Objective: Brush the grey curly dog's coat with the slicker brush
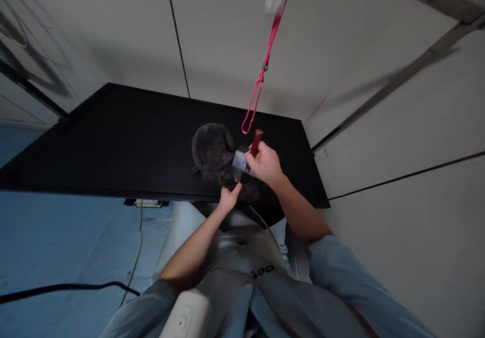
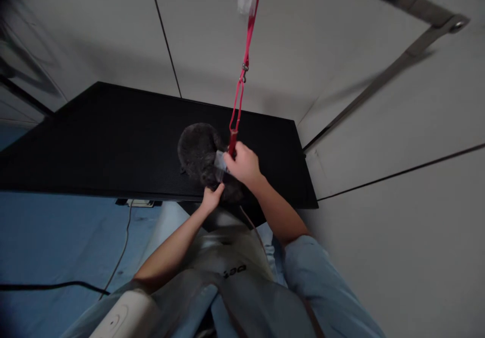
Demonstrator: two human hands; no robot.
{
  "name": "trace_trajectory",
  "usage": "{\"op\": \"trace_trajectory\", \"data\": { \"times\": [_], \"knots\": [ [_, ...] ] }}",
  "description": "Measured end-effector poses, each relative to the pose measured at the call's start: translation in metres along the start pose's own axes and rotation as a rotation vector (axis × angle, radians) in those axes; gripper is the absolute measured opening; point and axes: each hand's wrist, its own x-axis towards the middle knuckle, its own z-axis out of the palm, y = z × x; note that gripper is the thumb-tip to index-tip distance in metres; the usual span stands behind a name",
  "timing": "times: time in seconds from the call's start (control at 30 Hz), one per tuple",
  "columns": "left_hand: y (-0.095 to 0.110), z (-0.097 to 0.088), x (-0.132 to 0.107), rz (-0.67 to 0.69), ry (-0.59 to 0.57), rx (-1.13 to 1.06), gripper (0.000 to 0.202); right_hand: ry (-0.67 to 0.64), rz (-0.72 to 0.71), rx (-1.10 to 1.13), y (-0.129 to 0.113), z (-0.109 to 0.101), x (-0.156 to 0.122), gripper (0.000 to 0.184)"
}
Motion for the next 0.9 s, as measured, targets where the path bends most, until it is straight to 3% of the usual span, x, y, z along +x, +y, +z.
{"op": "trace_trajectory", "data": {
  "times": [0.03,0.07,0.13,0.2,0.23,0.33,0.37,0.47,0.5,0.53,0.63,0.7,0.77,0.83,0.9],
  "knots": [
    [-0.001,0.001,-0.001,0.011,0.009,0.002,0.032,0.039,-0.018,-0.047,-0.002,0.000,0.003,0.022],
    [-0.003,0.001,-0.001,0.027,0.014,0.005,0.035,-0.009,-0.083,-0.090,-0.005,0.001,0.006,0.023],
    [-0.005,0.000,-0.001,0.052,0.012,0.015,0.036,-0.271,-0.247,-0.175,-0.011,0.000,0.012,0.021],
    [-0.008,0.000,0.000,0.053,-0.007,0.031,0.032,-0.441,-0.280,-0.261,-0.016,-0.002,0.019,0.020],
    [-0.009,0.000,0.000,0.047,-0.019,0.042,0.030,-0.412,-0.234,-0.296,-0.019,-0.003,0.023,0.021],
    [-0.010,0.002,0.001,0.039,-0.038,0.063,0.027,-0.150,-0.091,-0.332,-0.026,-0.003,0.027,0.027],
    [-0.011,0.003,0.001,0.045,-0.033,0.064,0.027,-0.155,-0.107,-0.318,-0.027,-0.001,0.027,0.027],
    [-0.013,0.004,0.002,0.061,-0.023,0.081,0.023,-0.399,-0.196,-0.236,-0.020,0.010,0.028,0.020],
    [-0.014,0.003,0.002,0.061,-0.031,0.097,0.022,-0.412,-0.170,-0.198,-0.013,0.013,0.031,0.018],
    [-0.016,0.003,0.003,0.058,-0.045,0.115,0.021,-0.343,-0.115,-0.149,-0.004,0.013,0.035,0.018],
    [-0.022,-0.001,0.005,0.064,-0.088,0.138,0.022,0.124,0.063,0.071,0.027,0.001,0.045,0.022],
    [-0.025,-0.002,0.009,0.082,-0.095,0.136,0.022,0.266,0.091,0.270,0.045,-0.011,0.036,0.026],
    [-0.027,-0.003,0.014,0.107,-0.111,0.156,0.022,0.169,0.090,0.511,0.057,-0.016,0.008,0.033],
    [-0.030,-0.003,0.020,0.132,-0.141,0.196,0.020,-0.083,0.073,0.794,0.062,-0.009,-0.035,0.049],
    [-0.032,-0.004,0.026,0.151,-0.184,0.239,0.017,-0.367,0.059,1.037,0.063,0.010,-0.085,0.080]
  ]
}}
